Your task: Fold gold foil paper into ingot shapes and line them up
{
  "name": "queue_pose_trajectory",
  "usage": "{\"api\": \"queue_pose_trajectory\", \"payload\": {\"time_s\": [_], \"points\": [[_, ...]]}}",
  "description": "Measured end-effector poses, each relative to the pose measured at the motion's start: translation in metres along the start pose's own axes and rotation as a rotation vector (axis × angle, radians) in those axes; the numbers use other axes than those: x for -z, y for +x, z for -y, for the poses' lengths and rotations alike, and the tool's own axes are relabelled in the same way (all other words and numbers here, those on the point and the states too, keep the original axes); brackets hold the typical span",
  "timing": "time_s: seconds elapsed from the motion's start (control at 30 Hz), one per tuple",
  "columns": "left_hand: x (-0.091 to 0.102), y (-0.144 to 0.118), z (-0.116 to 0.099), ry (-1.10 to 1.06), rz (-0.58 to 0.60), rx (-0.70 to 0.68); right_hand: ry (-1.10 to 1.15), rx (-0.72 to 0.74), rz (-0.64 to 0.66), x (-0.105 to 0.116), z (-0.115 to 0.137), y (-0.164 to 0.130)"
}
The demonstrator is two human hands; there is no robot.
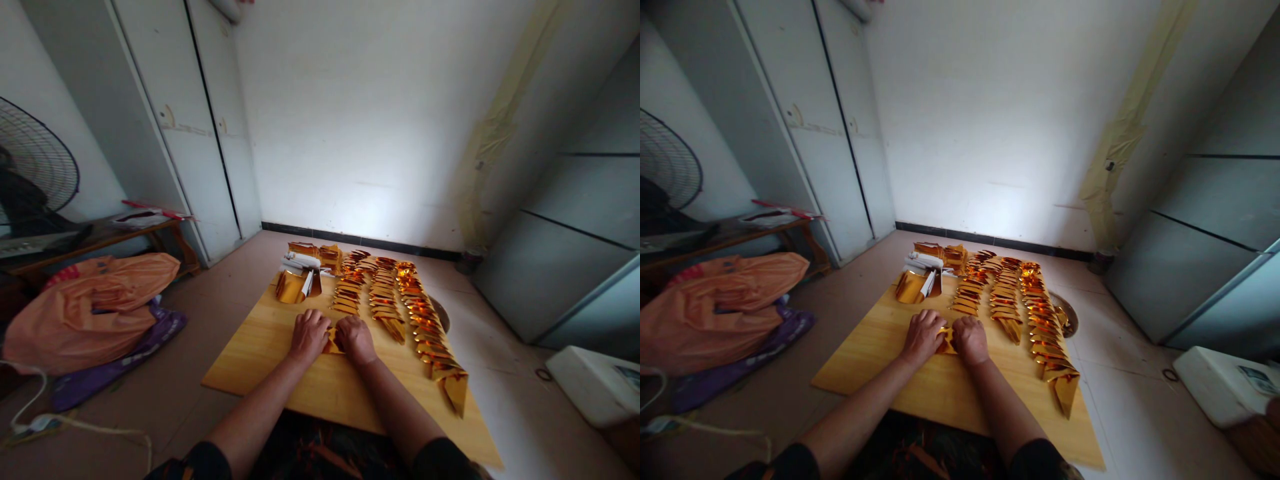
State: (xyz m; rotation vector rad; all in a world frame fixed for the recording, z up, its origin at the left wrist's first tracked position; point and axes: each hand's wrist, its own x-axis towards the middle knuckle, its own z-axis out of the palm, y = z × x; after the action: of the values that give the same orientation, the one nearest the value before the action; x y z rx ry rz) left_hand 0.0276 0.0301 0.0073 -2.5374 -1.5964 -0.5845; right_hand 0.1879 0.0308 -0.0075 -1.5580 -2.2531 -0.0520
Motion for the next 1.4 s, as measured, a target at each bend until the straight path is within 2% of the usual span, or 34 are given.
{"api": "queue_pose_trajectory", "payload": {"time_s": [0.13, 0.27, 0.37, 0.67, 0.8, 0.93, 1.13, 1.27, 1.4], "points": [[-0.004, 0.003, -0.001, 0.015, 0.077, -0.076, -0.100, 0.016, 0.003, 0.010, 0.006, 0.001], [-0.010, 0.005, 0.002, -0.007, 0.114, -0.100, -0.091, -0.015, 0.197, 0.012, 0.011, 0.006], [-0.010, 0.001, 0.006, -0.040, 0.104, -0.145, -0.058, -0.119, 0.244, 0.012, 0.012, 0.009], [0.002, -0.018, 0.012, -0.111, 0.130, -0.175, 0.050, -0.178, 0.236, 0.028, 0.017, -0.016], [0.009, -0.022, 0.010, -0.114, 0.161, -0.168, 0.014, -0.216, 0.160, 0.025, 0.027, -0.024], [0.014, -0.025, 0.010, -0.123, 0.187, -0.165, 0.039, -0.232, 0.174, 0.023, 0.028, -0.025], [0.011, -0.028, 0.013, -0.133, 0.199, -0.169, 0.161, -0.268, 0.198, 0.026, 0.016, -0.027], [0.009, -0.028, 0.015, -0.139, 0.213, -0.172, 0.247, -0.266, 0.181, 0.017, 0.000, -0.030], [0.011, -0.029, 0.015, -0.139, 0.219, -0.168, 0.308, -0.193, 0.129, 0.006, -0.014, -0.031]]}}
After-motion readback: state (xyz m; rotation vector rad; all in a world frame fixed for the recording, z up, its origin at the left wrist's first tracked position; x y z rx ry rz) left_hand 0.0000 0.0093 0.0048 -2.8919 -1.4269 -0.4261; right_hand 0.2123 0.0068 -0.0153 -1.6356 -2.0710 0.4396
